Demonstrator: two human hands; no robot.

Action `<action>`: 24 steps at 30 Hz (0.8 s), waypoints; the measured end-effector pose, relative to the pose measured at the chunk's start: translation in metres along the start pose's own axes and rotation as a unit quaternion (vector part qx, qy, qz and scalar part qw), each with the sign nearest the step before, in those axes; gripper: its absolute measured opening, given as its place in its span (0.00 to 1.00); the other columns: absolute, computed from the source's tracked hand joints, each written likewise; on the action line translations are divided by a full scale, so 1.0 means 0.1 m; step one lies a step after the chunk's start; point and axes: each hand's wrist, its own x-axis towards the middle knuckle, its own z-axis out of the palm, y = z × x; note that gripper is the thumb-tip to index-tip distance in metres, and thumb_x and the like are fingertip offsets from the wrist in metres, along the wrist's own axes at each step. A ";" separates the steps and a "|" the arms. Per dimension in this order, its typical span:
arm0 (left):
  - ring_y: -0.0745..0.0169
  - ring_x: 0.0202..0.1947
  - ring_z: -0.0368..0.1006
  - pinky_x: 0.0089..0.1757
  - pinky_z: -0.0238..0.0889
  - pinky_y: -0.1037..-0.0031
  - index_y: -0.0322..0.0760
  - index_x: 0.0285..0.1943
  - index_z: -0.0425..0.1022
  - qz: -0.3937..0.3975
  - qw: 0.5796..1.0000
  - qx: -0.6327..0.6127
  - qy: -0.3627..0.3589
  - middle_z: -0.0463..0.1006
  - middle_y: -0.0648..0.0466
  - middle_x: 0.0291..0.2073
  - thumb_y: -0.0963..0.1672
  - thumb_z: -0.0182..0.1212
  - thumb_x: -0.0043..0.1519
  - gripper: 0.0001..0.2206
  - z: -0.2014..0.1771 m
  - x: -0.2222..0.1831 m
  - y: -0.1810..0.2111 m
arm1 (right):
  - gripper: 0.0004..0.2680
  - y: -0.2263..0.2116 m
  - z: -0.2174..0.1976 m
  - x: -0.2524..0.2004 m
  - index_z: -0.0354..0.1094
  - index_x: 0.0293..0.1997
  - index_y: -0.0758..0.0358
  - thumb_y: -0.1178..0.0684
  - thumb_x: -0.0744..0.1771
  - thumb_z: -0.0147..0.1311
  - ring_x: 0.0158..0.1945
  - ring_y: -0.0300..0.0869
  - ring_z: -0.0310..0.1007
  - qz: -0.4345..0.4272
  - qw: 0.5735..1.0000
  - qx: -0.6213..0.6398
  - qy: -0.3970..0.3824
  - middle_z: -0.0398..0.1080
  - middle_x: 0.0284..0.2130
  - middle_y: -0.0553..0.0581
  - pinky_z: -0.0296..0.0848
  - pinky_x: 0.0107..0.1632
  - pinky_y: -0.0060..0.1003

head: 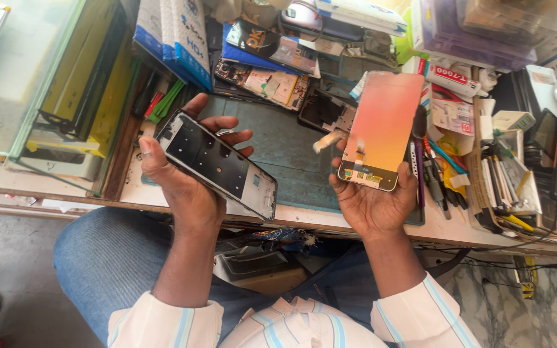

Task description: The person disassembles a smartphone, removes the screen assembly, and then unpacks a new battery from its packaging. The person places the new battery into the phone's chassis.

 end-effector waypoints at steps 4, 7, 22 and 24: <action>0.43 0.53 0.76 0.51 0.73 0.53 0.30 0.76 0.57 -0.008 0.999 -0.034 -0.001 0.75 0.42 0.52 0.68 0.40 0.60 0.48 0.02 0.02 -0.03 | 0.29 -0.01 -0.06 -0.01 0.56 0.73 0.65 0.35 0.69 0.58 0.57 0.57 0.74 -0.008 1.000 0.026 -0.005 0.67 0.58 0.74 0.77 0.60 0.48; 0.43 0.58 0.74 0.55 0.69 0.51 0.32 0.75 0.57 -0.026 0.998 -0.056 0.015 0.74 0.42 0.53 0.66 0.37 0.61 0.44 0.04 0.02 -0.07 | 0.30 -0.01 -0.07 -0.02 0.57 0.75 0.65 0.34 0.69 0.57 0.58 0.57 0.74 0.016 0.999 0.048 -0.006 0.67 0.61 0.74 0.79 0.53 0.48; 0.46 0.68 0.67 0.64 0.61 0.51 0.32 0.73 0.62 -0.056 0.991 -0.121 0.005 0.73 0.42 0.60 0.53 0.28 0.65 0.33 0.12 -0.04 -0.23 | 0.28 -0.03 0.01 -0.02 0.63 0.67 0.64 0.29 0.69 0.51 0.48 0.50 0.68 0.028 0.998 0.065 0.001 0.70 0.52 0.70 0.69 0.39 0.36; 0.47 0.65 0.68 0.63 0.62 0.53 0.30 0.72 0.63 -0.054 0.991 -0.117 0.022 0.73 0.43 0.60 0.53 0.26 0.65 0.33 0.11 -0.02 -0.24 | 0.28 -0.04 0.01 -0.03 0.64 0.67 0.64 0.29 0.68 0.52 0.47 0.50 0.67 0.029 0.998 0.050 0.016 0.70 0.51 0.70 0.68 0.38 0.36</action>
